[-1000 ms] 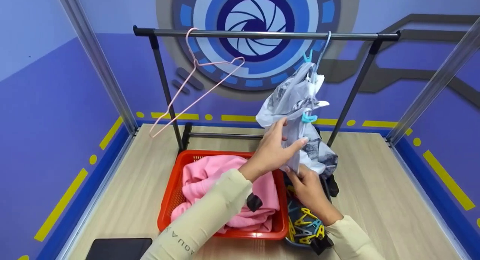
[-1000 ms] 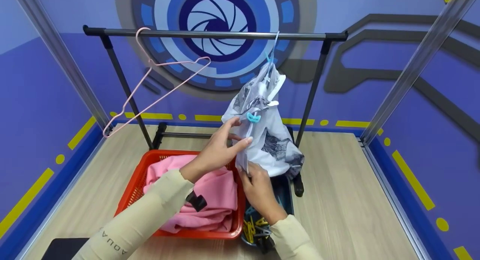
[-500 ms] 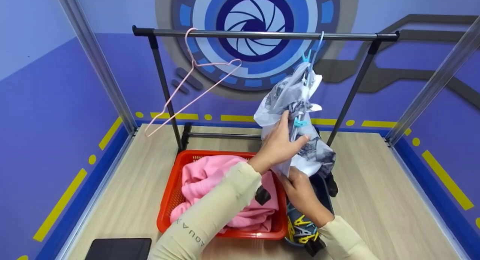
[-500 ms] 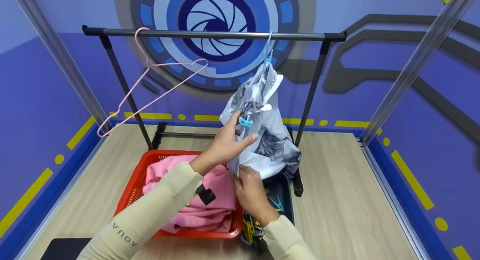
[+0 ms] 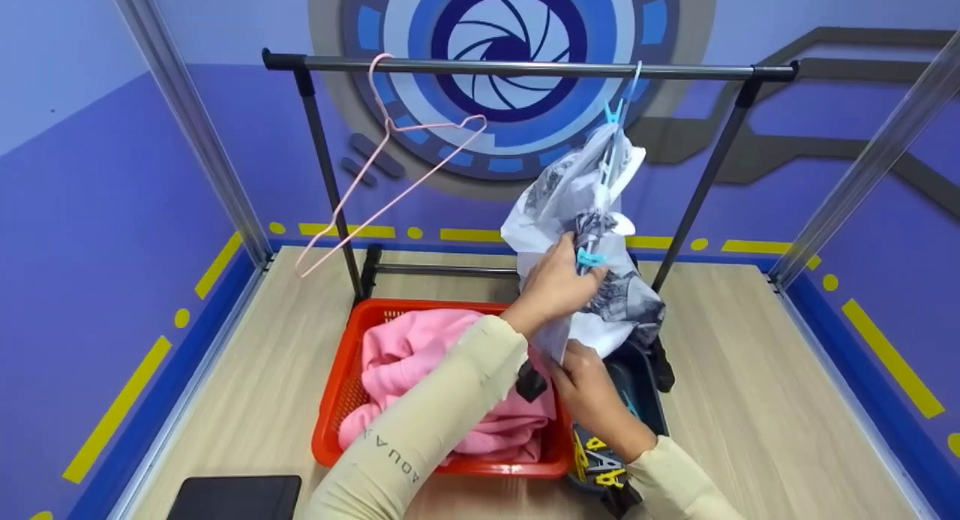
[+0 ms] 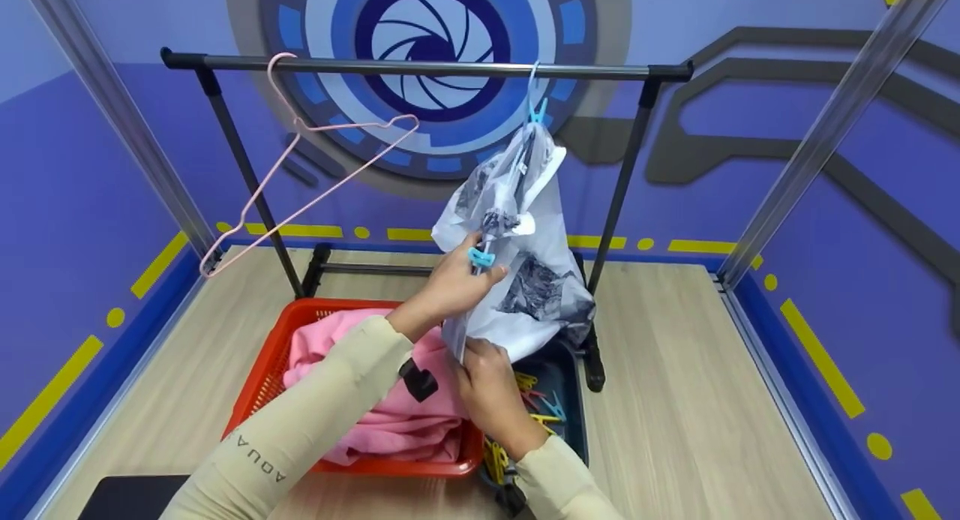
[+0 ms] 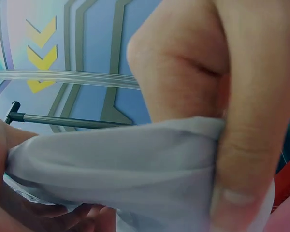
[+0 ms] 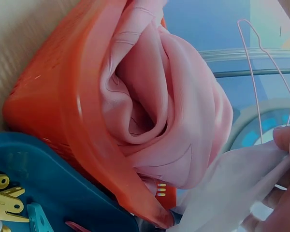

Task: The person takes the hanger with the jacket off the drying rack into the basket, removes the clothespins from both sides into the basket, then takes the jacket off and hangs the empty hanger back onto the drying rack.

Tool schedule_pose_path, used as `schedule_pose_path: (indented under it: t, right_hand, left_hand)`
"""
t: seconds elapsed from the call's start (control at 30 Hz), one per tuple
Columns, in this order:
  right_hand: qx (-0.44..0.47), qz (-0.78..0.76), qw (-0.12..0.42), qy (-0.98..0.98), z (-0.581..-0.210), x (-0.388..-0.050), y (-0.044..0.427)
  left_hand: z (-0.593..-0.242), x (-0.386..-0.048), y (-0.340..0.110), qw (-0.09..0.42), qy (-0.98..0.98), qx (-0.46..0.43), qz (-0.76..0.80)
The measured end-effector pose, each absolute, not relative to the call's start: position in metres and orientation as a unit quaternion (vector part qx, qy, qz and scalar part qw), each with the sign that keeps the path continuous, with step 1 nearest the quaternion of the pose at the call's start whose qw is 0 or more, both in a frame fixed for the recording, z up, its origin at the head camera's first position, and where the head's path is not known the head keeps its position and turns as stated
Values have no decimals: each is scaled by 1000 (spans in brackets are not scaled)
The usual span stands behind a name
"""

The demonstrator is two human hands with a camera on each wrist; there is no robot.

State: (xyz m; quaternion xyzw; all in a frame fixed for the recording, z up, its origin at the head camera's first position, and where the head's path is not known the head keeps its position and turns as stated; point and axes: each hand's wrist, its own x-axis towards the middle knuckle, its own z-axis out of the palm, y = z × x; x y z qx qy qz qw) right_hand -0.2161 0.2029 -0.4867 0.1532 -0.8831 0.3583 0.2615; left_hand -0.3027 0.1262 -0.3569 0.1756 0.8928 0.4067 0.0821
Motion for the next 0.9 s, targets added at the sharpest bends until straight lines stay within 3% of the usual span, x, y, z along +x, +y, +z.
schedule_pose_path:
  t: [0.33, 0.63, 0.9]
  right_hand:
    - [143, 373, 236, -886, -486, -214, 208]
    - [160, 346, 288, -878, -480, -215, 232]
    - [116, 417, 309, -847, -448, -216, 257]
  left_hand:
    - [-358, -302, 131, 113, 871, 158, 451]
    - [-361, -299, 138, 101, 867, 134, 469]
    - [-361, -301, 139, 80, 865, 130, 478]
